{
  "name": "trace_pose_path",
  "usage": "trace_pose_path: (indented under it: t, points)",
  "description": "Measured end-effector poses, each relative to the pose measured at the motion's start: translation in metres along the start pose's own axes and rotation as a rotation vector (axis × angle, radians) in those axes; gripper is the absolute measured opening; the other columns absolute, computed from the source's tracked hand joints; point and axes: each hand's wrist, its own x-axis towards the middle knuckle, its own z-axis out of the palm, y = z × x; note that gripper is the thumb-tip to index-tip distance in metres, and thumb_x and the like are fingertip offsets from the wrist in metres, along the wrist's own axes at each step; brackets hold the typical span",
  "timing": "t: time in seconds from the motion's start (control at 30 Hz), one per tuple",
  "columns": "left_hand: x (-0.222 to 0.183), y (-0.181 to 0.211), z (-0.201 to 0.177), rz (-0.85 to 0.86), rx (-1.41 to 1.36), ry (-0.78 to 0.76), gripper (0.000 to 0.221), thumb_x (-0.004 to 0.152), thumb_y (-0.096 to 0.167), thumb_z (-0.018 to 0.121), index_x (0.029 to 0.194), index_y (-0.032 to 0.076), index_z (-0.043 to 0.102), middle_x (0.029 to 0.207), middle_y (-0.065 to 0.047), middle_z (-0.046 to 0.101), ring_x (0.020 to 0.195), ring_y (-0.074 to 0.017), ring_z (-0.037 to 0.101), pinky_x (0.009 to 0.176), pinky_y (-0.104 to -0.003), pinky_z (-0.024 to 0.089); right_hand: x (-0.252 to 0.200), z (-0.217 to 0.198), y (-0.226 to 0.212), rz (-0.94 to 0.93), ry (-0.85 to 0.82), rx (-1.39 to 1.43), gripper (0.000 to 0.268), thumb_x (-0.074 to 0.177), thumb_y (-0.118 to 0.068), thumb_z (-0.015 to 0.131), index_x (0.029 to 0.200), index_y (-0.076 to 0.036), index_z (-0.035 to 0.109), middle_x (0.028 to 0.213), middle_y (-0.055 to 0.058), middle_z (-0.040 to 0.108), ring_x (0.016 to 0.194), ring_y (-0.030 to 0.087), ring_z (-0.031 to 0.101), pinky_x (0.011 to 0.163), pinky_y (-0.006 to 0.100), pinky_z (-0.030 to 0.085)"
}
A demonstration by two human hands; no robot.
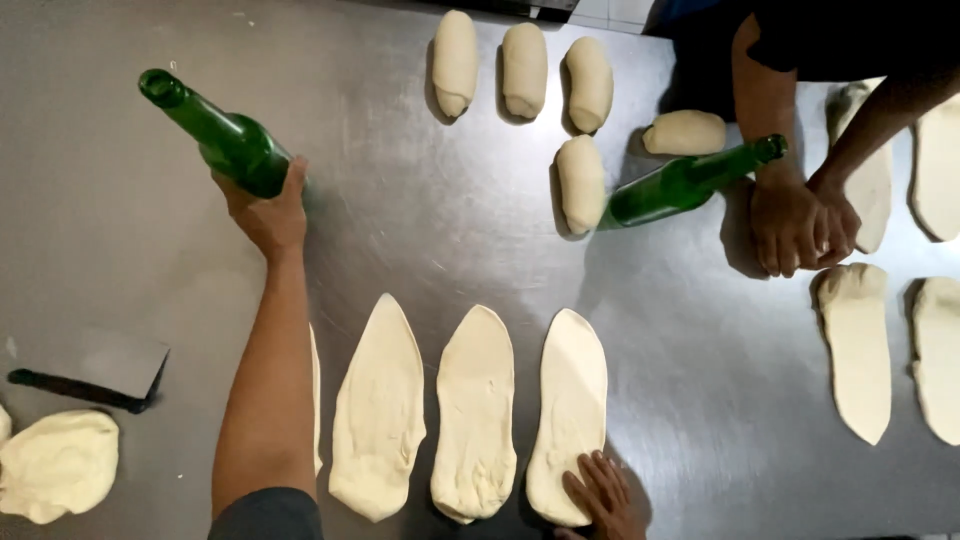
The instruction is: Rolling out dough portions using a glass bottle and shaping them into loaves on a workbench.
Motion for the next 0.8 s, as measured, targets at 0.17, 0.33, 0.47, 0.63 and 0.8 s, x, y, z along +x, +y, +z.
trace_pose_path:
  t: [0.17,0.33,0.47,0.63,0.8]
  points:
    - [-0.146,-0.004,0.02,0.257,0.242,0.02,0.096,0.094,0.039,0.084,0.159,0.003,0.023,0.166,-0.026,0.027,0.156,-0.0445,0.027,0.129,-0.055,0.024,0.03,-0.044,-0.015,0.063,-0.137,0.104,0.068,0.075,-0.047,0.081,0.137,-0.025,0.063,0.142,0.015,0.05,0.142,0.037,0.037,0.116,0.054,0.028]
    - [-0.366,0.12,-0.033,0.413,0.099,-1.195,0.071,0.078,0.037,0.092,0.132,0.006,0.059,0.135,-0.021,0.057,0.133,-0.0395,0.047,0.117,-0.054,0.029,0.074,-0.08,-0.013,0.227,-0.506,0.174,0.066,0.072,-0.027,0.088,0.135,-0.026,0.069,0.142,0.005,0.056,0.143,0.028,0.041,0.105,0.041,0.046]
    - [-0.427,0.122,-0.048,0.535,0.036,-1.323,0.061,0.078,0.014,0.083,0.135,0.008,0.063,0.133,-0.016,0.058,0.123,-0.0356,0.058,0.103,-0.047,0.047,0.051,-0.041,0.016,0.321,-0.223,0.432,0.051,0.071,-0.015,0.089,0.119,-0.014,0.074,0.129,0.004,0.069,0.121,0.027,0.058,0.093,0.038,0.057]
    - [-0.463,0.079,-0.038,0.37,0.112,-0.96,0.026,0.102,0.012,0.078,0.125,0.015,0.069,0.125,-0.002,0.065,0.113,-0.0238,0.071,0.093,-0.036,0.06,0.034,-0.008,0.0,0.486,0.1,0.649,0.034,0.086,-0.009,0.082,0.119,-0.009,0.074,0.129,0.004,0.074,0.106,0.031,0.069,0.087,0.039,0.061]
    - [-0.481,0.135,-0.052,0.733,0.217,-0.797,0.054,0.101,0.03,0.06,0.142,-0.005,0.055,0.146,-0.022,0.055,0.138,-0.0431,0.044,0.108,-0.057,0.037,0.034,-0.009,-0.033,0.096,0.344,0.188,0.042,0.093,-0.015,0.061,0.132,-0.001,0.066,0.138,0.016,0.062,0.132,0.035,0.054,0.102,0.047,0.044]
